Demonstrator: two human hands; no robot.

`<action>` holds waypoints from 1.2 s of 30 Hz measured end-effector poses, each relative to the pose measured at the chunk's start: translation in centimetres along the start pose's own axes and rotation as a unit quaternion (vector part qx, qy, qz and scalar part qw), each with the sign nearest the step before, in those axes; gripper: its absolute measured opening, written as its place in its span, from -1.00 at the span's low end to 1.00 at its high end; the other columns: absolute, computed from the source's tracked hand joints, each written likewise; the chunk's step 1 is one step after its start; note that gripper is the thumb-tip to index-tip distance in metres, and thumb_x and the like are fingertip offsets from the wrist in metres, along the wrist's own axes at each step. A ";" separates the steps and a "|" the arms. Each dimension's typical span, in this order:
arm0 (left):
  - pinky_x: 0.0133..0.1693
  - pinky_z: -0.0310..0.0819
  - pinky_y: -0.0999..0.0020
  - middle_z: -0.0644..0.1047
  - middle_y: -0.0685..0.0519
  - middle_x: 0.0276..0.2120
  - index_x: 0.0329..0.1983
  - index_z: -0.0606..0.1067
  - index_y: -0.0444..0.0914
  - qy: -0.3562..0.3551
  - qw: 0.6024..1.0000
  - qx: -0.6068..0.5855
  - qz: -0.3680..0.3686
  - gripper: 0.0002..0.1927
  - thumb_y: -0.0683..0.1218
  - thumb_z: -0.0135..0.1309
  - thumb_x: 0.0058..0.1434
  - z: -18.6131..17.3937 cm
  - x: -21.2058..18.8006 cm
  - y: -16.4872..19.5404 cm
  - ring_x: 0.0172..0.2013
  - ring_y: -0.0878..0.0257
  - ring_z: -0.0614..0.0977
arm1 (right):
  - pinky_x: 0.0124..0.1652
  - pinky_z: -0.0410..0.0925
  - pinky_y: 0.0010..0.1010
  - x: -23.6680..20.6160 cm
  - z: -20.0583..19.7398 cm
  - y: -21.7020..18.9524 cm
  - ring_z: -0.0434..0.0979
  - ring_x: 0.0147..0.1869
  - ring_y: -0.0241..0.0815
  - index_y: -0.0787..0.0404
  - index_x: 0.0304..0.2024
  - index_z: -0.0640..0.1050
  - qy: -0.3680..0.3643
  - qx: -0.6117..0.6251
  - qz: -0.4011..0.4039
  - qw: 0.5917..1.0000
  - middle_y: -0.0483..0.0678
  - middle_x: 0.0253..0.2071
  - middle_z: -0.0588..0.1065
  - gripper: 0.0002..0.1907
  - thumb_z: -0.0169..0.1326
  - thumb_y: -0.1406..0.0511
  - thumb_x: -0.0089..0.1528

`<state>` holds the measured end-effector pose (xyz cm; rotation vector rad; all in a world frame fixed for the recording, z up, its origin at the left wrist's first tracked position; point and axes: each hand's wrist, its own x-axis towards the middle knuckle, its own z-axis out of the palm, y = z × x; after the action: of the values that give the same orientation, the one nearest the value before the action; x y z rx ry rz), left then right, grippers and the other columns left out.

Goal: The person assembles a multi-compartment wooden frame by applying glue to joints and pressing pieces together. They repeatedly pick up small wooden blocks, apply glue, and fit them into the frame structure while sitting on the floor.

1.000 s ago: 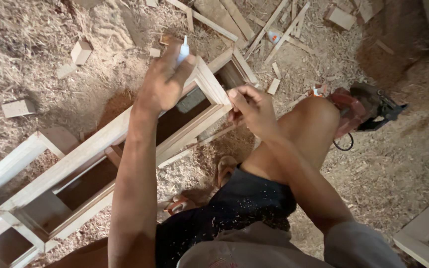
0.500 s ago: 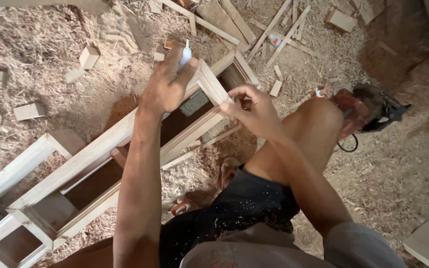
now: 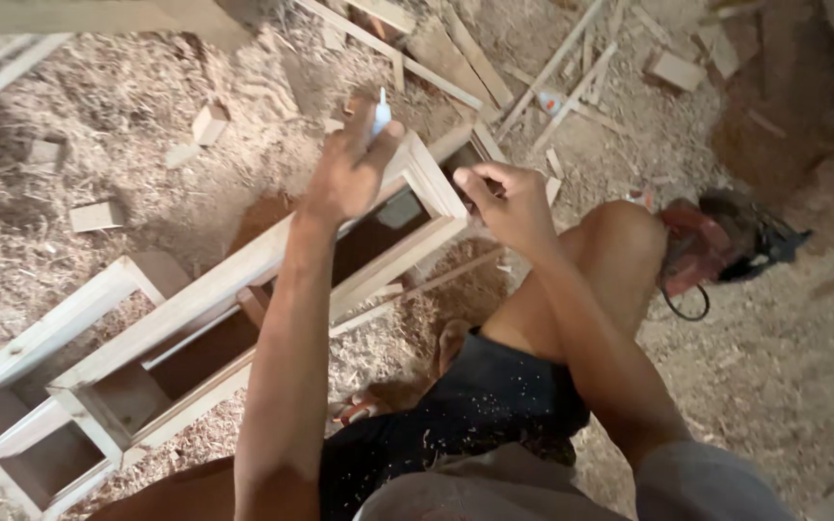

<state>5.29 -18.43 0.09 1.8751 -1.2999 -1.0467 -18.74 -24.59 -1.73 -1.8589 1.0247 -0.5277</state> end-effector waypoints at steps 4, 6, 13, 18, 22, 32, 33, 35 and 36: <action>0.26 0.21 -0.08 0.37 -0.37 0.26 0.47 0.06 -0.40 0.018 0.998 -0.030 0.050 -0.23 0.30 -0.37 0.50 0.0 0.3 -0.2 0.21 -0.23 0.45 | -0.39 0.45 -0.42 1.7 1.0 -2.2 0.61 -0.28 -0.30 0.16 0.06 0.62 0.010 -0.009 -0.211 0.977 -0.01 -0.06 0.64 -0.78 0.07 0.31 0.40; 0.15 0.38 -0.03 0.51 -0.35 0.10 0.39 0.12 -0.39 0.009 0.998 -0.056 0.035 -0.26 0.29 -0.37 0.45 -0.3 0.4 0.1 0.05 -0.17 0.60 | -0.29 0.45 -0.32 1.7 1.3 -3.2 0.58 -0.22 -0.19 0.10 0.11 0.64 0.016 -0.116 -0.207 0.971 0.00 -0.13 0.57 -0.73 0.06 0.26 0.39; -0.11 0.52 -0.01 0.64 -0.29 -0.21 0.15 0.28 -0.30 0.006 0.998 -0.066 0.012 -0.43 0.25 -0.35 0.42 -1.0 0.1 1.1 -0.22 -0.14 0.70 | -0.28 0.44 -0.13 3.1 1.3 -5.0 0.49 -0.14 0.01 0.01 0.12 0.68 0.013 -0.347 -0.220 0.912 -0.01 -0.11 0.45 -0.67 -0.06 0.18 0.45; -0.03 0.47 -0.02 0.61 -0.33 -0.14 0.20 0.25 -0.33 0.035 0.997 -0.062 0.036 -0.41 0.25 -0.29 0.44 -0.9 0.6 0.3 -0.11 -0.17 0.67 | -0.18 0.44 -0.14 2.8 1.5 -5.7 0.49 -0.05 -0.04 0.02 -0.03 0.68 0.110 -0.347 -0.274 0.890 -0.09 -0.03 0.45 -0.73 -0.04 0.20 0.41; 0.05 0.45 0.01 0.61 -0.32 -0.06 0.28 0.21 -0.39 0.032 0.998 -0.056 0.026 -0.34 0.25 -0.29 0.43 -0.2 1.4 -1.5 -0.01 -0.19 0.64 | -0.07 0.40 -0.09 2.4 1.8 -6.2 0.42 0.02 -0.01 0.06 0.00 0.71 0.083 -0.330 -0.296 0.893 -0.04 0.02 0.35 -0.71 -0.02 0.19 0.46; 0.17 0.54 0.11 0.65 -0.28 0.09 0.38 0.14 -0.50 -0.049 0.990 -0.133 0.009 -0.17 0.33 -0.43 0.46 0.1 2.2 -2.2 0.10 -0.10 0.69 | 0.08 0.32 -0.03 2.2 2.2 -5.7 0.36 0.14 0.02 0.08 0.02 0.70 0.108 -0.391 -0.280 0.870 0.03 0.09 0.29 -0.67 -0.04 0.17 0.41; 0.12 0.55 0.08 0.64 -0.30 0.04 0.42 0.07 -0.47 -0.043 0.993 -0.102 -0.027 -0.18 0.32 -0.43 0.45 0.0 2.0 -1.9 0.04 -0.13 0.70 | 0.08 0.30 0.00 2.2 2.4 -5.7 0.36 0.13 0.03 0.04 0.01 0.71 0.125 -0.403 -0.271 0.865 0.02 0.06 0.29 -0.67 -0.04 0.17 0.39; 0.03 0.56 0.02 0.62 -0.33 -0.06 0.51 -0.07 -0.41 -0.029 0.994 -0.036 -0.096 -0.16 0.29 -0.42 0.41 -0.1 2.0 -1.4 -0.08 -0.19 0.71 | 0.11 0.28 0.02 2.0 2.5 -5.8 0.37 0.14 0.05 0.04 0.02 0.72 0.147 -0.419 -0.253 0.860 0.00 0.06 0.29 -0.66 -0.03 0.17 0.36; 0.05 0.53 -0.04 0.57 -0.41 -0.01 0.47 0.00 -0.47 0.051 0.998 0.015 0.027 -0.24 0.22 -0.38 0.50 -0.1 1.9 -1.3 -0.05 -0.27 0.66 | 0.13 0.28 0.01 2.0 2.5 -5.9 0.37 0.16 0.06 0.08 0.03 0.71 0.153 -0.423 -0.247 0.859 0.00 0.08 0.30 -0.65 -0.02 0.17 0.36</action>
<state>6.38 -19.77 -1.41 1.8799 -1.3062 -0.8976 -13.29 -23.53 2.07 -2.9431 1.0718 -0.7648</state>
